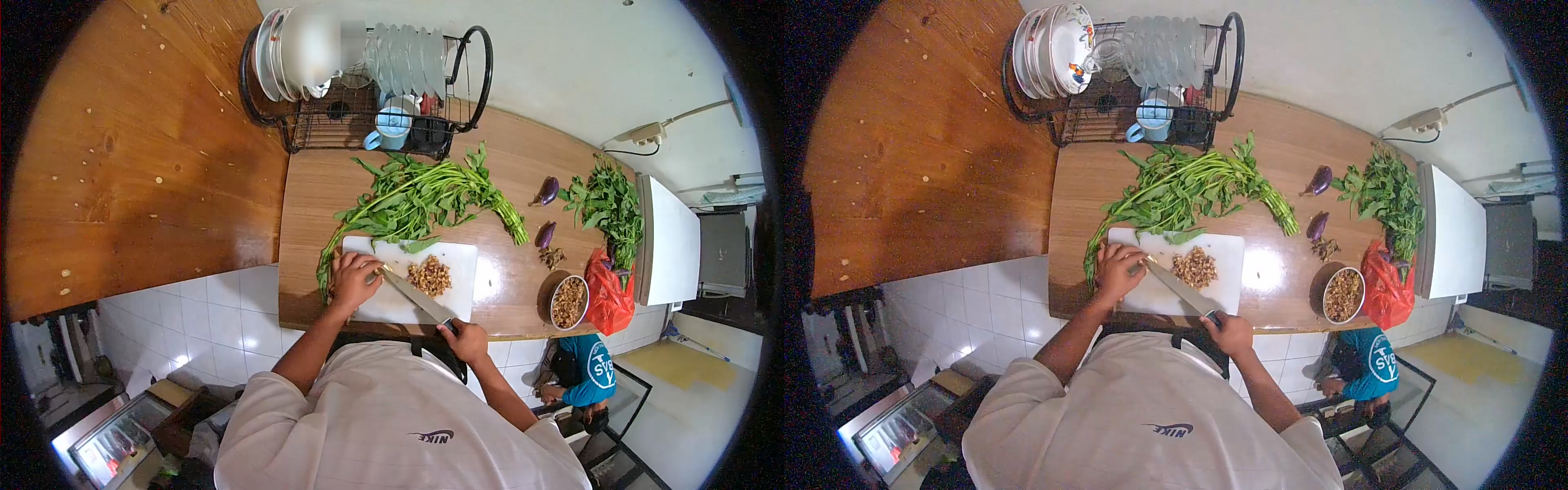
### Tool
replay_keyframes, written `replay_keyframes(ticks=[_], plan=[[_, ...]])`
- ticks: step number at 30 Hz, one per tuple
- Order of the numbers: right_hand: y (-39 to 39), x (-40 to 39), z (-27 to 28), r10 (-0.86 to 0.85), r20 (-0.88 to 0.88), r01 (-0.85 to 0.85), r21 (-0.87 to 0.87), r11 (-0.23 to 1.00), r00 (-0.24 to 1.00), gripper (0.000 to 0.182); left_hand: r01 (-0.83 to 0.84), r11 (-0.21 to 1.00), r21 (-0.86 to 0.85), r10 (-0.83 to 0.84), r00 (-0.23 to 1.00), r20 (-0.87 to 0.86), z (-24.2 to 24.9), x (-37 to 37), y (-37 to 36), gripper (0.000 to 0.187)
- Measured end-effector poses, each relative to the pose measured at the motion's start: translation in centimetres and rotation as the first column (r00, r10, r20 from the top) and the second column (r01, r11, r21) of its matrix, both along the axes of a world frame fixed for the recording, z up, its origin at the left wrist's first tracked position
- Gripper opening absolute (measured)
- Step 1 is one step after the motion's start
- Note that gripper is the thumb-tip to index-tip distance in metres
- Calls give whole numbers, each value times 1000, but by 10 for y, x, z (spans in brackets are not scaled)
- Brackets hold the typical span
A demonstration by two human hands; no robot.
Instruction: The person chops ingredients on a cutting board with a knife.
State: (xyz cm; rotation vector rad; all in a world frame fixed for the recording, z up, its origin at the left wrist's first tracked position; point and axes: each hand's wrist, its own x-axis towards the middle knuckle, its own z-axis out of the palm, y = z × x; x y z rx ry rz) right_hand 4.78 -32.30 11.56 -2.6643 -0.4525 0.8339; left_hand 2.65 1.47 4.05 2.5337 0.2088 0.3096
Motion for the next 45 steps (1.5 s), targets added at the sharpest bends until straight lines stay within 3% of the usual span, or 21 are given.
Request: replay_keyframes(ticks=[2,6,14,19,24,26,45], plan=[[-3,-4,-3,-23,12,22,6,1000,1000,58,185,983,11,-184,980,-80,-1,9,2,31],[-3,-4,-1,-105,-25,105,22,994,994,58,229,974,-1,-227,967,-111,-6,20,1,28],[12,-11,0,-139,-119,144,35,989,983,60,48,998,48,-44,995,-86,-10,9,-7,12],[18,-33,-44,-243,-307,315,210,926,920,62,-61,997,53,64,996,-62,-7,-2,-14,11],[28,-31,-53,-169,-356,258,219,941,919,65,-55,997,55,56,998,-4,-9,-3,-13,8],[31,-27,-48,-147,-414,215,122,969,898,68,-58,997,58,59,998,-3,-6,-3,-14,7],[31,-34,-43,-156,-346,239,212,948,925,66,-37,998,47,37,999,1,-8,1,-14,8]])
